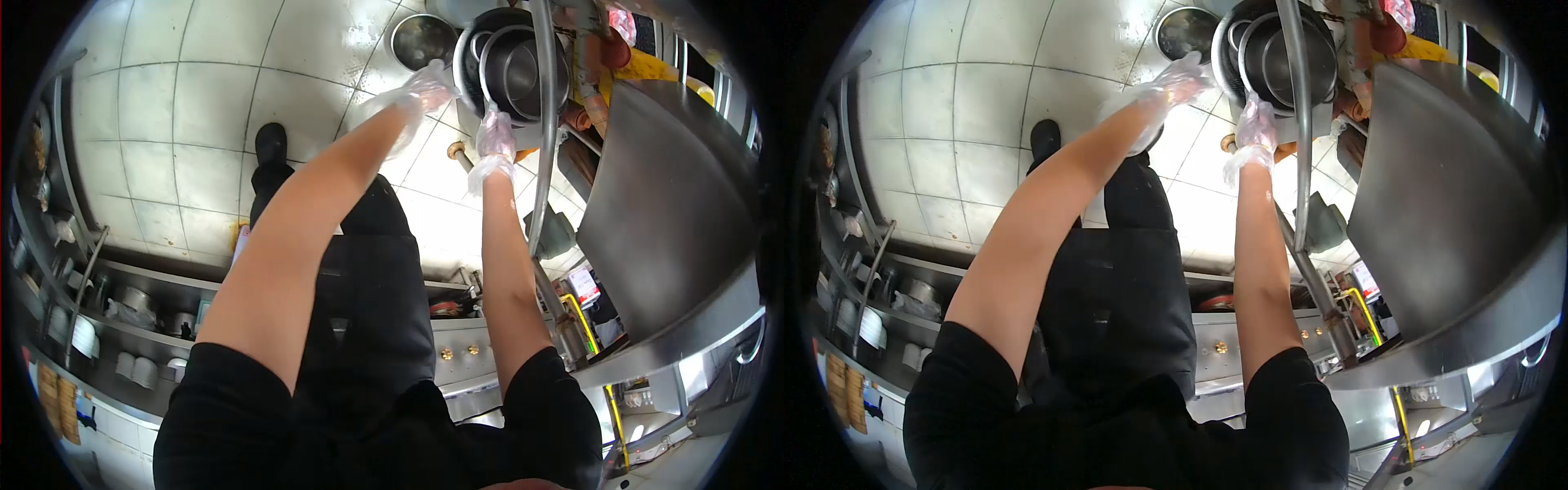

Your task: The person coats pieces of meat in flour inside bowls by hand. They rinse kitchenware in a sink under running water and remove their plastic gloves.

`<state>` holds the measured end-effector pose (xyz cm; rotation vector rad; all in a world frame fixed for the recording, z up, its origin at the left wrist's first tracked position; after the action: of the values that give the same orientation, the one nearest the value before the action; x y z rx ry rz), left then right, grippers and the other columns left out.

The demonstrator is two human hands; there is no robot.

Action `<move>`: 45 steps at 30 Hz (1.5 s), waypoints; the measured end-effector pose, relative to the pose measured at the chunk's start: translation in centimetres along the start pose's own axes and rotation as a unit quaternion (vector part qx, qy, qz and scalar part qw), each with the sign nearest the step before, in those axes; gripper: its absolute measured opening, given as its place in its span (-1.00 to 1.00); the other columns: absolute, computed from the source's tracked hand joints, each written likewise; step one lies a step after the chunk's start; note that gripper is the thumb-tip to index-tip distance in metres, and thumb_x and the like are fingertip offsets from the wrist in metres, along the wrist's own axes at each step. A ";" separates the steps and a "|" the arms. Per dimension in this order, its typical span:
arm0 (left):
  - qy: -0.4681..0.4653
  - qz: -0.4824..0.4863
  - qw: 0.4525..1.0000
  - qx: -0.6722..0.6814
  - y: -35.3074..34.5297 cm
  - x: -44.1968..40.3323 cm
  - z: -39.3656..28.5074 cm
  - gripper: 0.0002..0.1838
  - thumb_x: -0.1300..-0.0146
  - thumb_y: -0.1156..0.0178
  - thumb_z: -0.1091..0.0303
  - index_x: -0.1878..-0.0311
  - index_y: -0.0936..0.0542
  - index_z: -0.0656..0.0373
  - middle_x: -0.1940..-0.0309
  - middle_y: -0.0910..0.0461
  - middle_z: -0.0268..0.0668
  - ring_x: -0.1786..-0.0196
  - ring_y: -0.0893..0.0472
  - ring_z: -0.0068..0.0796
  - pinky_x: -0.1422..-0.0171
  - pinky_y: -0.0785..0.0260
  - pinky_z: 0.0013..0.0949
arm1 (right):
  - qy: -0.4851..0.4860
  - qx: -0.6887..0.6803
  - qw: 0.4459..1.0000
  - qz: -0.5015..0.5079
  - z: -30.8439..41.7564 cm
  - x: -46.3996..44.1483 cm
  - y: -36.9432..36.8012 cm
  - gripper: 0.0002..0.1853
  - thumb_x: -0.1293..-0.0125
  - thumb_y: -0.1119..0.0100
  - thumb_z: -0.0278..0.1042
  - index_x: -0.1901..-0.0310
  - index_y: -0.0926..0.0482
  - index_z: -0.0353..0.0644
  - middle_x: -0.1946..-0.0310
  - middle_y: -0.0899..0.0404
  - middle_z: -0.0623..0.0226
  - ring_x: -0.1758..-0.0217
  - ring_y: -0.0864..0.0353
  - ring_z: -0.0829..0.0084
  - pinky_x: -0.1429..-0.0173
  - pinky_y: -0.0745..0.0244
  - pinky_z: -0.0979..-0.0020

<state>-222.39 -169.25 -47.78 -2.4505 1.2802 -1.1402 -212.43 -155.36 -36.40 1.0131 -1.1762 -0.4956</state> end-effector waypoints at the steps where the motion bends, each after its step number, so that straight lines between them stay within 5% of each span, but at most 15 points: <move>1: -0.053 0.095 0.941 0.320 1.2 1.4 0.1 -0.39 -0.03 -0.21 0.04 -0.10 -0.36 0.19 0.06 -0.51 -0.12 -0.04 -0.49 -0.27 0.02 -0.39 -0.22 | -0.004 -0.069 0.997 0.016 -0.4 1.1 -0.7 -0.58 -0.31 0.15 -0.09 0.15 -0.43 -0.38 0.13 -0.52 0.17 0.02 -0.48 0.20 -0.08 -0.30 0.30; 3: 0.114 -0.078 0.989 0.051 2.5 9.5 -7.7 -0.31 0.00 -0.26 -0.06 -0.13 -0.35 0.16 0.01 -0.49 -0.19 -0.10 -0.44 -0.36 0.00 -0.39 -0.25 | -0.077 -0.346 0.930 0.095 -3.1 3.7 -3.5 -0.61 -0.31 0.13 -0.12 0.10 -0.43 -0.33 0.10 -0.52 0.18 0.03 -0.50 0.22 -0.05 -0.34 0.30; 9: -0.003 0.054 0.989 0.137 5.3 28.6 -21.2 -0.23 -0.11 -0.19 0.07 -0.33 -0.09 0.09 -0.17 -0.32 -0.12 0.09 -0.56 -0.20 0.08 -0.51 -0.08 | -0.062 -0.545 0.802 0.236 -2.2 21.2 10.5 -0.62 -0.30 0.07 -0.17 -0.01 -0.44 -0.25 0.06 -0.52 0.18 0.07 -0.53 0.28 0.01 -0.43 0.29; 13: -0.009 0.077 0.994 -0.080 -8.8 38.0 -43.3 -0.30 -0.14 -0.14 0.14 -0.31 -0.14 0.13 -0.15 -0.35 -0.12 0.12 -0.56 -0.27 0.02 -0.46 -0.16 | 0.101 -0.594 0.792 0.102 -1.3 31.7 34.5 -0.63 -0.27 0.04 -0.19 0.00 -0.45 -0.27 0.07 -0.52 0.15 0.07 -0.54 0.29 0.02 -0.44 0.30; 15: -0.215 0.208 0.929 -0.217 -15.7 37.7 -51.2 -0.43 -0.18 -0.08 0.31 -0.27 -0.20 0.17 -0.04 -0.43 -0.07 0.08 -0.54 -0.29 -0.06 -0.42 -0.30 | 0.195 -0.593 0.781 -0.029 -2.9 36.5 46.9 -0.63 -0.26 0.02 -0.20 0.01 -0.45 -0.28 0.07 -0.52 0.14 0.08 -0.54 0.30 0.02 -0.44 0.30; 17: -0.049 0.270 0.953 0.125 -26.7 39.5 -57.8 -0.46 -0.20 -0.07 0.26 -0.23 -0.25 0.19 -0.01 -0.46 -0.09 0.02 -0.52 -0.31 -0.08 -0.40 -0.31 | 0.270 -0.576 0.755 -0.161 -5.9 40.2 57.6 -0.63 -0.25 0.00 -0.21 0.01 -0.46 -0.29 0.07 -0.52 0.13 0.08 -0.54 0.30 0.03 -0.45 0.30; 20: -0.197 0.250 0.946 -0.058 -34.0 36.9 -63.0 -0.48 -0.18 -0.09 0.25 -0.21 -0.29 0.19 -0.04 -0.45 -0.12 -0.02 -0.49 -0.32 -0.10 -0.38 -0.31 | 0.348 -0.560 0.705 -0.260 -9.7 40.2 68.2 -0.63 -0.23 -0.03 -0.22 0.02 -0.47 -0.31 0.07 -0.52 0.11 0.08 -0.55 0.31 0.03 -0.45 0.31; 23: -0.299 0.189 0.903 -0.245 -42.3 29.5 -63.4 -0.49 -0.17 -0.12 0.23 -0.18 -0.32 0.18 -0.07 -0.43 -0.15 -0.06 -0.46 -0.34 -0.12 -0.35 -0.30 | 0.363 -0.570 0.697 -0.239 -14.2 31.9 70.6 -0.57 -0.21 -0.05 -0.17 -0.03 -0.43 -0.30 0.02 -0.47 0.09 0.01 -0.48 0.29 -0.03 -0.40 0.31; 26: -0.393 0.184 0.738 -0.516 -50.0 21.5 -58.3 -0.50 -0.16 -0.14 0.22 -0.15 -0.36 0.18 -0.10 -0.42 -0.18 -0.11 -0.43 -0.35 -0.13 -0.33 -0.30 | 0.025 -0.427 0.904 0.022 -20.3 16.4 58.8 -0.42 -0.20 -0.05 -0.03 -0.16 -0.31 -0.26 -0.11 -0.35 0.11 -0.18 -0.29 0.26 -0.19 -0.24 0.29; 27: -0.421 0.187 0.641 -0.614 -51.0 20.1 -55.2 -0.51 -0.15 -0.15 0.22 -0.14 -0.37 0.18 -0.11 -0.42 -0.19 -0.12 -0.42 -0.36 -0.14 -0.32 -0.30 | -0.098 -0.361 0.908 0.187 -22.5 15.0 52.4 -0.36 -0.19 -0.05 0.01 -0.20 -0.27 -0.25 -0.16 -0.31 0.12 -0.25 -0.23 0.26 -0.24 -0.19 0.28; 29: -0.466 0.203 0.579 -0.638 -53.3 19.6 -52.0 -0.52 -0.14 -0.16 0.21 -0.12 -0.40 0.18 -0.12 -0.41 -0.21 -0.15 -0.40 -0.37 -0.15 -0.31 -0.30 | -0.049 -0.534 0.840 0.082 -23.3 12.4 55.7 -0.31 -0.22 0.00 0.07 -0.28 -0.17 -0.18 -0.24 -0.20 0.18 -0.33 -0.12 0.28 -0.28 -0.16 0.26; 33: -0.061 0.303 0.893 -0.329 -52.5 23.5 -46.0 -0.54 -0.11 -0.18 0.09 0.03 -0.47 0.24 0.18 -0.51 -0.21 0.07 -0.47 -0.41 0.06 -0.34 -0.37 | 0.141 -0.824 0.540 -0.099 -15.0 14.5 54.3 -0.27 -0.26 0.10 0.17 -0.37 0.06 0.07 -0.38 0.08 0.30 -0.40 0.02 0.29 -0.26 -0.16 0.10; 37: -0.060 0.307 0.886 -0.342 -53.0 23.4 -40.3 -0.70 -0.15 -0.07 0.16 0.28 -0.59 0.22 0.48 -0.56 -0.24 0.42 -0.54 -0.46 0.36 -0.36 -0.34 | 0.269 -0.843 0.455 -0.098 -8.3 20.7 61.7 -0.21 -0.20 0.00 0.12 -0.37 0.12 0.12 -0.37 0.16 0.23 -0.40 0.12 0.13 -0.30 0.03 -0.10; 41: -0.199 0.198 0.743 -0.608 -50.5 25.3 -46.9 -0.67 -0.14 -0.04 0.15 0.26 -0.55 0.27 0.49 -0.54 -0.10 0.42 -0.54 -0.35 0.29 -0.37 -0.30 | 0.231 -0.824 0.503 -0.120 -5.4 17.0 62.6 -0.27 -0.24 -0.09 -0.15 -0.36 0.05 -0.01 -0.30 0.00 0.14 -0.30 -0.12 0.18 -0.26 -0.15 0.04; 45: -0.214 0.171 0.832 -0.482 -40.2 27.6 -53.8 -0.72 -0.11 -0.06 0.19 0.28 -0.54 0.23 0.32 -0.54 -0.20 0.31 -0.55 -0.28 0.22 -0.41 -0.30 | 0.331 -0.765 0.552 -0.002 3.3 15.9 64.3 -0.39 -0.23 -0.11 -0.29 -0.22 -0.13 -0.42 -0.07 -0.35 0.01 -0.08 -0.44 0.24 -0.19 -0.33 0.30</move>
<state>-224.01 -154.12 23.22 -2.5716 2.3488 0.2736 -220.90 -137.32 26.82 -0.4153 0.2227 -0.7775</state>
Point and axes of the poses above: each hand's wrist, its own x-axis away from the middle knuckle, its own y-axis out of the back of the hand, z = x × y, the point moved 6 cm from there along -x, towards the middle knuckle
